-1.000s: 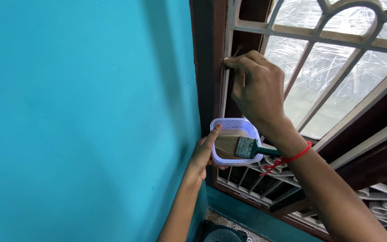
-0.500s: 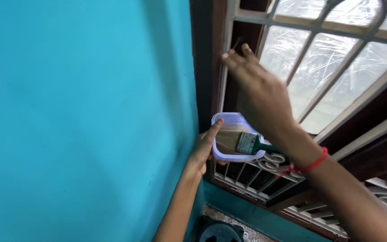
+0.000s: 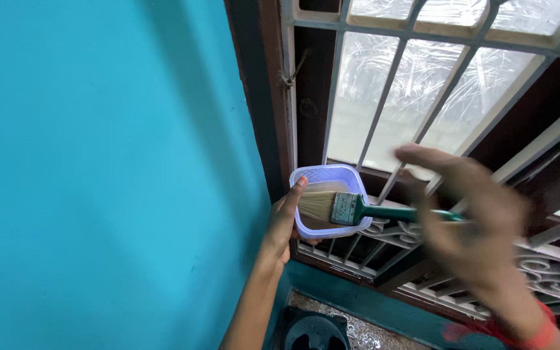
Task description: The person cleans a metal window frame using a brush and water. They dip the brush into a container of water, scrub the frame, and rinse the brush in a bathroom before returning to continue cleaning.
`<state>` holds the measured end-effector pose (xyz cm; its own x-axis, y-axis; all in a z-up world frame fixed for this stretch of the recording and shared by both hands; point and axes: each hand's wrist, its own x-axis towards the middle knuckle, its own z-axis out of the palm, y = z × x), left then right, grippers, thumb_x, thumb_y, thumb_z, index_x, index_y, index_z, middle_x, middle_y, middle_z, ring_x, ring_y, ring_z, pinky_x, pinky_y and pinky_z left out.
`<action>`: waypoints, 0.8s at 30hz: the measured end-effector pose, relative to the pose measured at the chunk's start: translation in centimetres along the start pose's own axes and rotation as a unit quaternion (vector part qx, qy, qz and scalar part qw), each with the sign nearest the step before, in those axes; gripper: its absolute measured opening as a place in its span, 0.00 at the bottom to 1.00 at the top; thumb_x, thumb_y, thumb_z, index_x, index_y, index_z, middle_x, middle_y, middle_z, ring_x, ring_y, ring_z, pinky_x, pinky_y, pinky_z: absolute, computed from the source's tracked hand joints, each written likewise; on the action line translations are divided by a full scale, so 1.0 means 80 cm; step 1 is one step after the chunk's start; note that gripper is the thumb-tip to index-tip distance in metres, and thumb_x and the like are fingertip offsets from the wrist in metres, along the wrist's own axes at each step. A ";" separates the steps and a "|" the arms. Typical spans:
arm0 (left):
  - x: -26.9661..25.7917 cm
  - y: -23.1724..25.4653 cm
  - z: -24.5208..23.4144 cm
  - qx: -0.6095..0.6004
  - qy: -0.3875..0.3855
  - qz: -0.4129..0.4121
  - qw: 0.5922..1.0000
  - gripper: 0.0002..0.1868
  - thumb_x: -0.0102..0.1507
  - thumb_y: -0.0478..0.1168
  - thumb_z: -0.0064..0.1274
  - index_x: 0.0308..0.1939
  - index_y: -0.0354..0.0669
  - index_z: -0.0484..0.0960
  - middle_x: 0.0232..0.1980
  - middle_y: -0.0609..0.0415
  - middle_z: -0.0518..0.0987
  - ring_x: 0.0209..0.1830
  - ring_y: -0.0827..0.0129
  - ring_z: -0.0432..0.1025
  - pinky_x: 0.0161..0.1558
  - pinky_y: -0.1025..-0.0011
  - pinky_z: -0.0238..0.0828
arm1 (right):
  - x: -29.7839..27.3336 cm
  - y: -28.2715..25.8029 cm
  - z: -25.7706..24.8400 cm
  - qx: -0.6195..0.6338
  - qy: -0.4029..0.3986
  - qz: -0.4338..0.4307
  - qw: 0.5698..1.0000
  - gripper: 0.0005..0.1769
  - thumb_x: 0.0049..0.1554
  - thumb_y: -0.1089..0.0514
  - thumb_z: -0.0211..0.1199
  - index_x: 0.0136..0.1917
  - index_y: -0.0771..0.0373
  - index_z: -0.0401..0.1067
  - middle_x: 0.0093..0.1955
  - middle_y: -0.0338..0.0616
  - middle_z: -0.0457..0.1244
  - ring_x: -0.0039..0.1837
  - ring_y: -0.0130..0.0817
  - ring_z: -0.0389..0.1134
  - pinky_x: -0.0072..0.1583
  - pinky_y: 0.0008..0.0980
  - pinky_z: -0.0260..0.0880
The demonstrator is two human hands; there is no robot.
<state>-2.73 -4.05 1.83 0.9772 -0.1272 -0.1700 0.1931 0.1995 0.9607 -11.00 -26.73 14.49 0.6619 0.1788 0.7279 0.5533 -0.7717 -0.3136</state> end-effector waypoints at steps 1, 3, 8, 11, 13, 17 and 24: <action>-0.002 0.000 0.002 -0.007 -0.001 0.000 1.000 0.51 0.56 0.76 0.45 0.55 0.26 0.79 0.28 0.44 0.83 0.17 0.67 0.79 0.15 0.75 0.78 | -0.015 0.015 -0.014 0.028 -0.006 0.106 0.994 0.13 0.63 0.57 0.65 0.62 0.55 0.76 0.58 0.41 0.72 0.60 0.32 0.76 0.64 0.39 0.78; -0.007 0.002 0.004 -0.019 0.000 0.005 1.000 0.52 0.56 0.76 0.45 0.55 0.24 0.79 0.29 0.45 0.83 0.17 0.67 0.79 0.15 0.76 0.76 | -0.033 0.051 -0.022 -0.018 -0.069 0.178 0.982 0.27 0.55 0.52 0.68 0.67 0.56 0.72 0.58 0.44 0.70 0.50 0.31 0.75 0.49 0.33 0.80; -0.017 0.000 0.014 -0.028 0.007 0.019 0.999 0.55 0.53 0.79 0.44 0.58 0.28 0.75 0.38 0.43 0.83 0.26 0.68 0.83 0.16 0.74 0.80 | -0.065 0.078 0.008 0.180 -0.149 0.298 0.925 0.31 0.49 0.48 0.70 0.66 0.51 0.72 0.46 0.40 0.70 0.37 0.27 0.73 0.38 0.22 0.78; -0.018 -0.011 0.019 -0.032 -0.013 -0.004 0.999 0.56 0.52 0.80 0.44 0.59 0.29 0.75 0.41 0.35 0.81 0.30 0.60 0.82 0.21 0.69 0.80 | -0.058 0.052 0.034 0.124 -0.140 0.328 0.926 0.19 0.48 0.51 0.73 0.53 0.53 0.78 0.41 0.39 0.72 0.31 0.28 0.71 0.32 0.24 0.70; -0.015 -0.018 0.021 -0.024 -0.021 -0.011 0.999 0.57 0.51 0.82 0.43 0.59 0.32 0.76 0.45 0.34 0.81 0.38 0.56 0.80 0.33 0.64 0.80 | -0.042 0.037 0.026 0.101 -0.109 0.263 0.953 0.10 0.51 0.54 0.72 0.47 0.54 0.81 0.43 0.37 0.73 0.33 0.26 0.70 0.31 0.24 0.70; -0.010 -0.032 0.019 0.020 -0.018 0.003 1.000 0.60 0.49 0.85 0.41 0.58 0.33 0.78 0.54 0.37 0.82 0.63 0.53 0.76 0.63 0.50 0.63 | -0.017 0.034 -0.036 0.031 -0.064 0.176 0.982 0.14 0.52 0.57 0.70 0.52 0.61 0.76 0.42 0.43 0.72 0.38 0.24 0.73 0.37 0.23 0.73; -0.007 -0.036 0.030 0.003 -0.029 -0.008 1.000 0.60 0.46 0.85 0.44 0.65 0.41 0.74 0.65 0.43 0.75 0.75 0.52 0.61 0.72 0.37 0.42 | -0.026 0.067 -0.034 0.020 -0.133 0.218 0.967 0.11 0.53 0.57 0.69 0.50 0.60 0.80 0.43 0.45 0.75 0.34 0.28 0.71 0.32 0.27 0.71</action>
<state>-4.05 -6.89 -0.33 0.9669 -0.1875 -0.1732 0.2088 0.1909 0.9591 -10.76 -32.87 12.96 0.9403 -0.0026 0.3403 0.2084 -0.7860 -0.5820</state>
